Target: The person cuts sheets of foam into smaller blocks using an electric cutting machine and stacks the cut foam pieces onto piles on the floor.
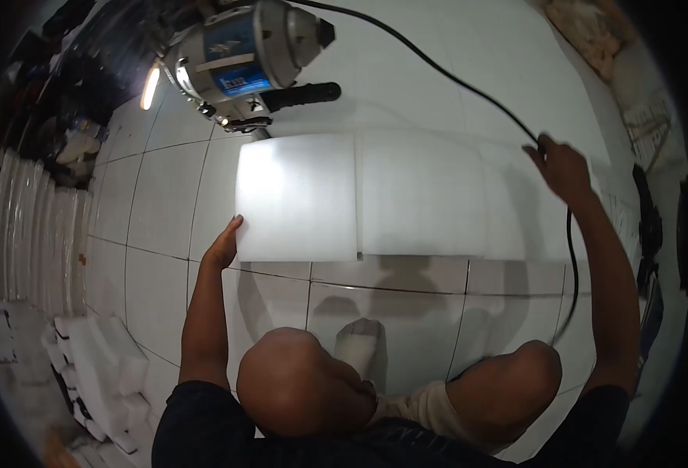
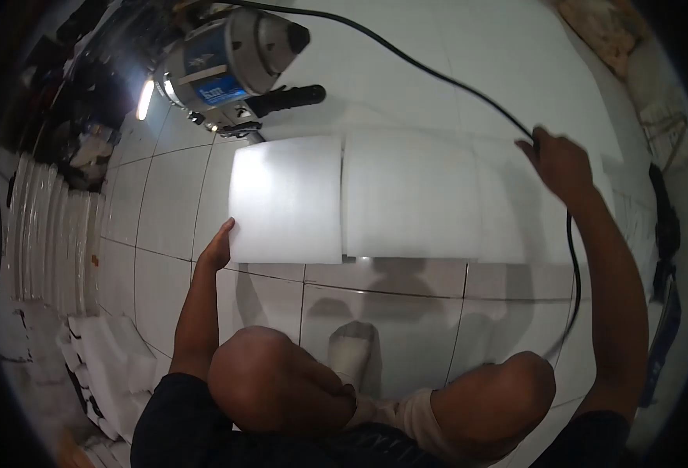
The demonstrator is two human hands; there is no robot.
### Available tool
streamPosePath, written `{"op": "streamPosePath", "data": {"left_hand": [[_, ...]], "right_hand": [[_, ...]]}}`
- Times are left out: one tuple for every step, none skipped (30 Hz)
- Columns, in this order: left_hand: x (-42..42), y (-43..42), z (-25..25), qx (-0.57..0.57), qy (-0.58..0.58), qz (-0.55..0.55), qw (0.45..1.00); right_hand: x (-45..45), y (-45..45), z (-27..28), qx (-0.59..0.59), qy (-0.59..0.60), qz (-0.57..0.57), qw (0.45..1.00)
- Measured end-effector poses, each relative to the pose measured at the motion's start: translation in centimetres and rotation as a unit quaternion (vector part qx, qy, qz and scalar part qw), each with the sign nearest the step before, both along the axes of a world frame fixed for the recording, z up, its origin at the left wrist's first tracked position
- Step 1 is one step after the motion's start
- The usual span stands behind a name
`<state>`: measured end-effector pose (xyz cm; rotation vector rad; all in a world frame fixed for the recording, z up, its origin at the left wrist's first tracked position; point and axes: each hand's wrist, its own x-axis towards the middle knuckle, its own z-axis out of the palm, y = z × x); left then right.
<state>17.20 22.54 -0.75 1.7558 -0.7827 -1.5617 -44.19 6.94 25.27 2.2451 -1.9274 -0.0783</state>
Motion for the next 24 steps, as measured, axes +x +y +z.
{"op": "streamPosePath", "data": {"left_hand": [[-1.1,0.3,1.4,-0.003,0.034,0.024,0.999],[-1.8,0.2,2.5,-0.008,0.067,0.048,0.997],[-1.6,0.2,2.0,-0.002,0.064,0.04,0.997],[-1.0,0.2,1.2,0.001,0.046,0.052,0.998],[-0.4,0.2,0.4,0.003,0.029,0.066,0.997],[-0.1,0.1,0.5,0.009,0.031,0.066,0.997],[-0.2,0.0,1.0,-0.001,0.023,0.037,0.999],[-0.2,0.2,1.0,-0.009,0.016,0.009,1.0],[0.0,0.5,0.6,-0.002,0.02,0.009,1.0],[0.3,0.6,0.3,0.008,0.011,0.016,1.0],[0.3,0.2,0.0,0.013,0.002,0.024,1.0],[0.0,-0.1,0.1,0.011,0.005,0.023,1.0],[-0.3,-0.2,0.6,0.007,0.015,0.017,1.0],[-0.5,-0.1,0.9,0.007,0.023,0.01,1.0],[-0.7,-0.1,1.1,0.008,0.021,0.009,1.0],[-0.8,-0.1,1.3,0.026,0.011,0.026,0.999],[-0.8,-0.1,1.6,0.044,0.001,0.043,0.998],[-0.4,0.0,1.5,0.046,-0.002,0.039,0.998],[-0.2,0.2,1.4,0.035,0.023,0.038,0.998],[0.0,0.0,1.3,0.024,0.05,0.036,0.998],[-0.3,-0.4,1.5,0.026,0.051,0.031,0.998],[-0.5,-0.5,1.7,0.036,0.047,0.03,0.998],[-0.6,-0.8,2.0,0.044,0.043,0.032,0.998],[-0.5,-0.9,2.2,0.042,0.044,0.032,0.998]], "right_hand": [[-0.1,-0.7,0.4,0.013,0.005,-0.013,1.0],[0.0,-1.1,0.5,0.023,0.009,-0.025,0.999],[0.4,-0.6,-0.4,0.029,0.007,-0.033,0.999],[1.5,-0.1,-1.6,-0.067,0.028,0.006,0.997],[2.8,0.5,-2.4,-0.163,0.05,0.046,0.984],[5.3,1.8,-2.1,-0.111,0.058,0.082,0.989],[8.5,3.6,-2.4,-0.074,0.036,0.132,0.988],[10.5,5.3,-4.4,0.003,-0.066,0.227,0.972],[12.6,6.5,-7.6,0.151,-0.181,0.303,0.924],[16.1,9.7,-7.9,0.165,-0.224,0.32,0.906],[18.8,11.3,-10.2,0.133,-0.236,0.374,0.887],[21.3,12.3,-12.4,0.119,-0.279,0.383,0.872],[23.8,12.8,-13.0,0.107,-0.253,0.365,0.89],[25.6,12.9,-14.1,0.109,-0.253,0.364,0.89],[27.1,13.1,-15.3,0.1,-0.227,0.329,0.911],[28.1,13.2,-16.0,0.091,-0.202,0.291,0.931],[28.7,13.5,-16.6,0.093,-0.207,0.288,0.931],[29.0,13.6,-16.9,0.096,-0.202,0.29,0.93],[29.1,13.7,-17.1,0.1,-0.196,0.29,0.931],[29.0,13.6,-17.2,0.101,-0.198,0.282,0.933],[28.8,13.4,-17.3,0.113,-0.201,0.286,0.93],[28.7,13.2,-17.2,0.126,-0.203,0.293,0.926],[28.7,13.0,-17.2,0.125,-0.201,0.293,0.926],[28.7,12.9,-17.1,0.132,-0.198,0.29,0.927]]}}
